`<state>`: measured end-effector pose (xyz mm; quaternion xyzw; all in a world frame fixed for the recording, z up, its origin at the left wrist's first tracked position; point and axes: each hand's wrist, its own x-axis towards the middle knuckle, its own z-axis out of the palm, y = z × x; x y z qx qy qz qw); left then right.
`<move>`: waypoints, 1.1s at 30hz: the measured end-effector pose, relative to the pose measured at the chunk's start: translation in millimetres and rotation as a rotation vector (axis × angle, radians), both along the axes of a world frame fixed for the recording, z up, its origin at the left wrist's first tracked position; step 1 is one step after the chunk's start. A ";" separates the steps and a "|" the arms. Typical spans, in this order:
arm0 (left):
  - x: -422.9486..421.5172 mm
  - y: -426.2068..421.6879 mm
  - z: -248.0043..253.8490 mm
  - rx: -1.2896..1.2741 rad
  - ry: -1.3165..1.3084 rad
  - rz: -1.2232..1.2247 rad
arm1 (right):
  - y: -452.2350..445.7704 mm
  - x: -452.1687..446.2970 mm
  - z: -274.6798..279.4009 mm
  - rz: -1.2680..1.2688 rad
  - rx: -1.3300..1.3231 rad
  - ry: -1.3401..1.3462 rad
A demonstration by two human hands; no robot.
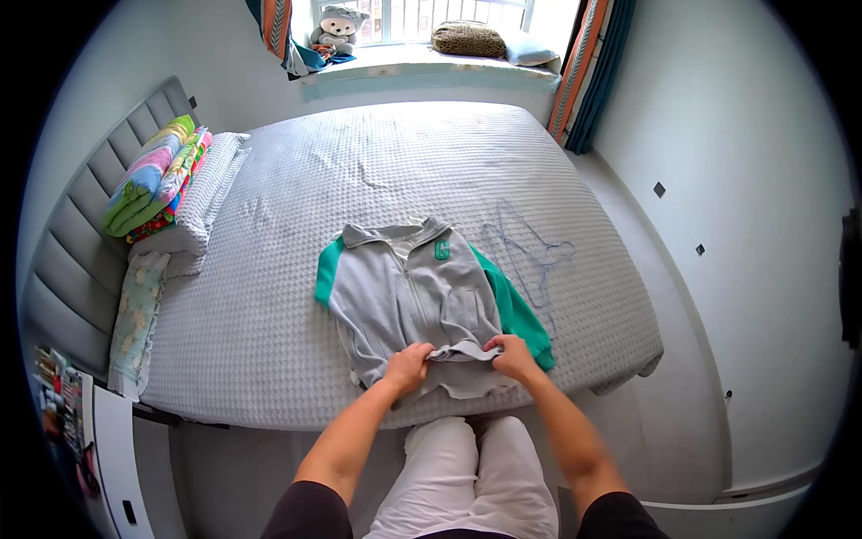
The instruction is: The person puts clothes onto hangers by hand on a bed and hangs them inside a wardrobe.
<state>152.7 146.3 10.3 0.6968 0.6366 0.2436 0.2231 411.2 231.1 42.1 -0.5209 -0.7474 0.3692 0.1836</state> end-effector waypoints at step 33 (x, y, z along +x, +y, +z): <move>30.3 30.1 2.9 -0.368 0.014 0.346 | 50.0 67.3 -14.6 -0.010 -0.219 -0.740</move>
